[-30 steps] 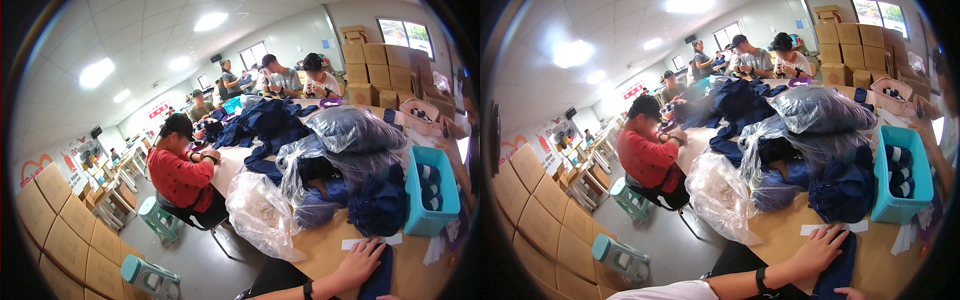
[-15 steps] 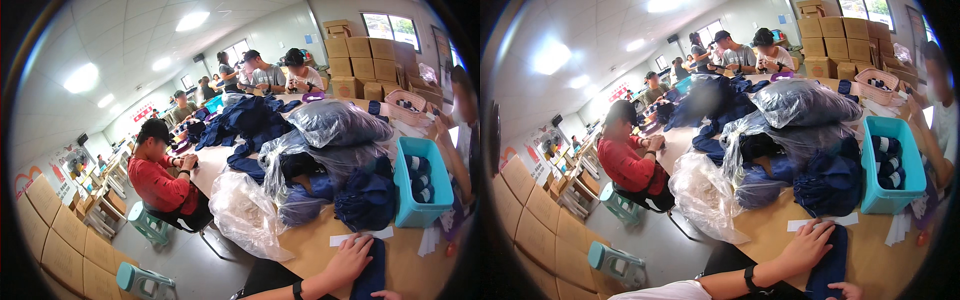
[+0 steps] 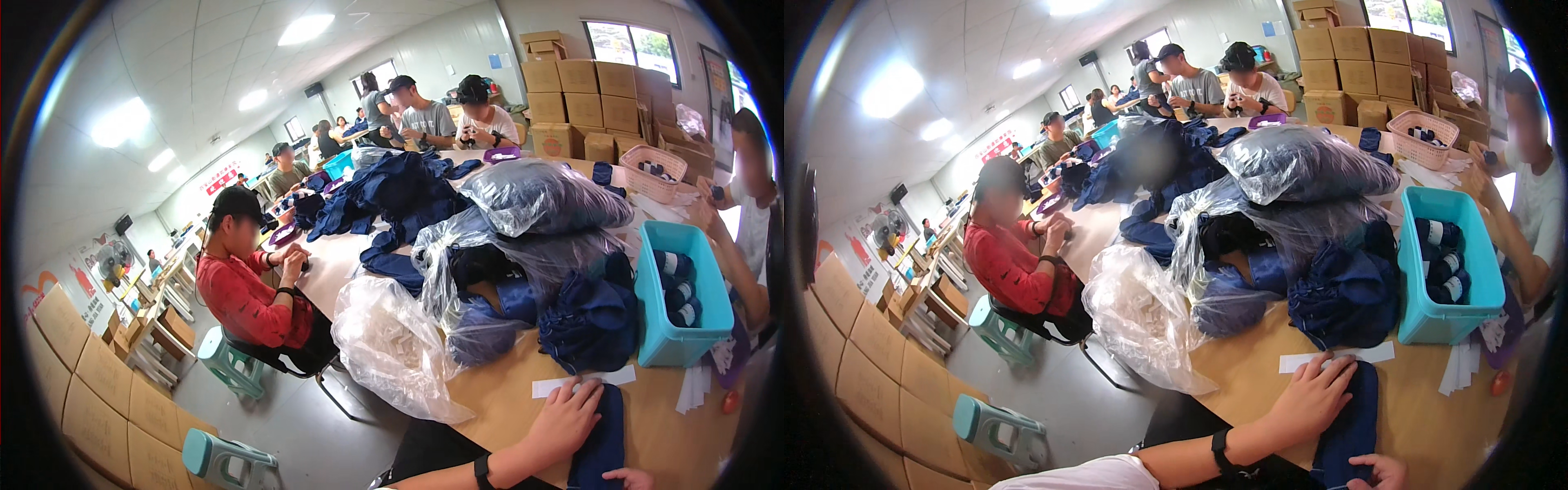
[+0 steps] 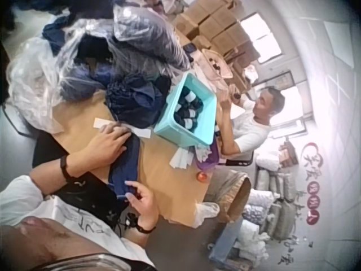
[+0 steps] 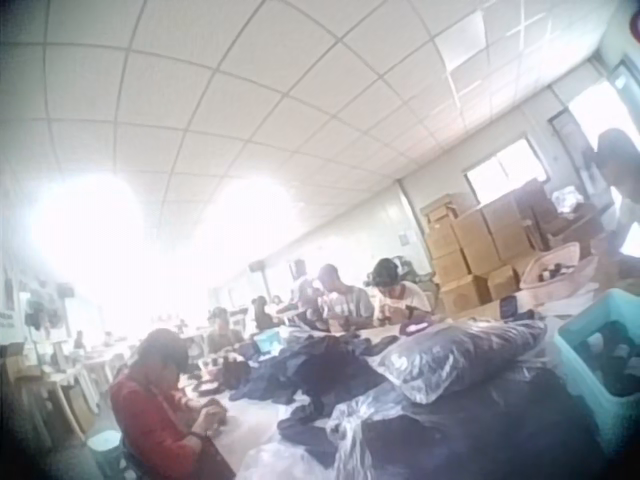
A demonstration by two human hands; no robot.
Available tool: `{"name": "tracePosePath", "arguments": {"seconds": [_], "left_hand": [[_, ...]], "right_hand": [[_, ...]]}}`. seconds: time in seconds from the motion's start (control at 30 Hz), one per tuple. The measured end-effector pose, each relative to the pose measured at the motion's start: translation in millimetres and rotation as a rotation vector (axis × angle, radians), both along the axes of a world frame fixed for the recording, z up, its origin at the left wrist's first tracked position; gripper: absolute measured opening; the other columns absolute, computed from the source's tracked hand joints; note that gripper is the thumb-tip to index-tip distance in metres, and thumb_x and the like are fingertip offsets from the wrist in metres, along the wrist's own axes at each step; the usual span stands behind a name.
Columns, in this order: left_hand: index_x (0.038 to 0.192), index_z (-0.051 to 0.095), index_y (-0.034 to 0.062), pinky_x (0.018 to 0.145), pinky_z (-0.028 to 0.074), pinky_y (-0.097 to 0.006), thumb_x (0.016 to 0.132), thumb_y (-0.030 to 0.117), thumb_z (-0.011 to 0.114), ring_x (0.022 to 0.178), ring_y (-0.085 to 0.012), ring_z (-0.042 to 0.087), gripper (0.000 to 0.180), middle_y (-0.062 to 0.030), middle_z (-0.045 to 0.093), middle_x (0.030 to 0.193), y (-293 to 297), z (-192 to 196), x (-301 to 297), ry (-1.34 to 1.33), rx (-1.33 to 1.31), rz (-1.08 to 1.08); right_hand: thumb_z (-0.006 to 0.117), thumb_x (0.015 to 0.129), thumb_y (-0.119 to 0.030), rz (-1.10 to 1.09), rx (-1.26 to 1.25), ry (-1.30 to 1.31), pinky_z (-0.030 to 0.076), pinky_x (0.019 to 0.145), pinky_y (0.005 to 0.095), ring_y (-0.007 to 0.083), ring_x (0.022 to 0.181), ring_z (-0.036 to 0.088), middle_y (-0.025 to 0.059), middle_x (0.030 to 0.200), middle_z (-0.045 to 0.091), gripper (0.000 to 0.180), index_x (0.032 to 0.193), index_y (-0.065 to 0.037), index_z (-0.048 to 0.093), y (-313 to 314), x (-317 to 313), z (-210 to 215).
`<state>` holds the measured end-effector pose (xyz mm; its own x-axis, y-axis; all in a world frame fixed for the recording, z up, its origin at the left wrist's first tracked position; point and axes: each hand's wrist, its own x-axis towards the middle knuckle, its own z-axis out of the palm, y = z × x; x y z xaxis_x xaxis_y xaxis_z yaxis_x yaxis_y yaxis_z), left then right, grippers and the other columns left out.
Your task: Rolling blue fabric items (socks) and securing them with paper labels for packaging.
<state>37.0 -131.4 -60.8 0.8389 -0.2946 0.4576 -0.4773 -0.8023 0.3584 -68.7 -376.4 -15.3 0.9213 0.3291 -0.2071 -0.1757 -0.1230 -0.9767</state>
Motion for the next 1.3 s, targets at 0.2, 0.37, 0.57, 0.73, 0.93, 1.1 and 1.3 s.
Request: {"name": "tracePosePath", "arguments": {"seconds": [0.2,0.37,0.57,0.73,0.93,1.1,1.3], "left_hand": [[0.146,0.057,0.0014,0.11,0.043,-0.047,0.097,0.026,0.069,0.139,-0.0378,0.047,0.056,-0.0126,0.053,0.151,0.6,1.7,-8.2,0.019,-0.001,0.003],[0.145,0.058,0.0011,0.112,0.043,-0.051,0.095,0.025,0.072,0.14,-0.0405,0.046,0.057,-0.0143,0.052,0.152,-3.2,-6.2,-3.9,0.002,-0.03,-0.025],[0.137,0.062,0.0036,0.109,0.045,-0.05,0.086,0.014,0.078,0.133,-0.038,0.057,0.055,-0.0152,0.061,0.145,15.0,21.9,3.2,0.047,-0.142,-0.192],[0.142,0.06,0.0021,0.11,0.043,-0.049,0.088,0.02,0.076,0.138,-0.0378,0.054,0.06,-0.0168,0.057,0.152,7.1,23.7,2.6,0.039,-0.029,-0.22],[0.142,0.06,0.0,0.112,0.04,-0.05,0.087,0.025,0.076,0.141,-0.0391,0.051,0.063,-0.0194,0.055,0.153,2.3,13.2,-2.7,0.041,0.066,-0.203],[0.142,0.06,-0.0004,0.109,0.042,-0.05,0.089,0.022,0.073,0.141,-0.0387,0.052,0.059,-0.0198,0.055,0.153,8.8,18.7,-6.6,-0.002,0.063,-0.2],[0.141,0.061,0.0007,0.109,0.042,-0.049,0.089,0.012,0.068,0.14,-0.0359,0.053,0.053,-0.0194,0.056,0.151,10.4,17.2,0.3,0.01,0.022,-0.207]], "right_hand": [[0.082,0.096,-0.026,-0.009,-0.005,-0.033,0.034,0.052,0.0195,0.0023,0.056,0.046,-0.0067,0.074,0.054,0.046,0.129,0.002,0.069,4.9,-9.0,-6.0],[0.084,0.089,-0.018,-0.035,-0.202,-0.139,0.043,0.055,0.0245,0.0056,0.063,0.056,-0.0009,0.077,0.063,0.043,0.126,-0.001,0.072,2.4,-17.0,-8.1],[0.096,0.068,-0.032,-0.214,-0.73,-0.374,0.054,0.077,0.0376,0.0226,0.077,0.069,0.0061,0.091,0.072,0.072,0.132,-0.01,0.07,19.6,-28.1,32.5],[0.095,0.068,-0.029,-0.308,-0.84,-0.651,0.054,0.096,0.0454,0.0313,0.116,0.068,0.0111,0.124,0.072,0.066,0.127,-0.013,0.069,20.4,-22.8,34.3],[0.086,0.068,-0.004,-0.06,-0.698,-0.847,0.056,0.099,0.0441,0.0326,0.13,0.065,0.0073,0.135,0.071,0.044,0.11,-0.013,0.075,24.7,-17.1,-5.1],[0.083,0.069,-0.001,-0.083,-0.66,-0.979,0.059,0.09,0.0418,0.0305,0.119,0.072,0.0042,0.117,0.078,0.033,0.1,-0.011,0.079,28.5,-24.1,-16.0],[0.083,0.069,-0.005,-0.158,-0.611,-1.098,0.057,0.08,0.04,0.0275,0.107,0.074,0.0024,0.107,0.079,0.03,0.098,-0.011,0.08,38.7,-18.0,-3.4]]}}
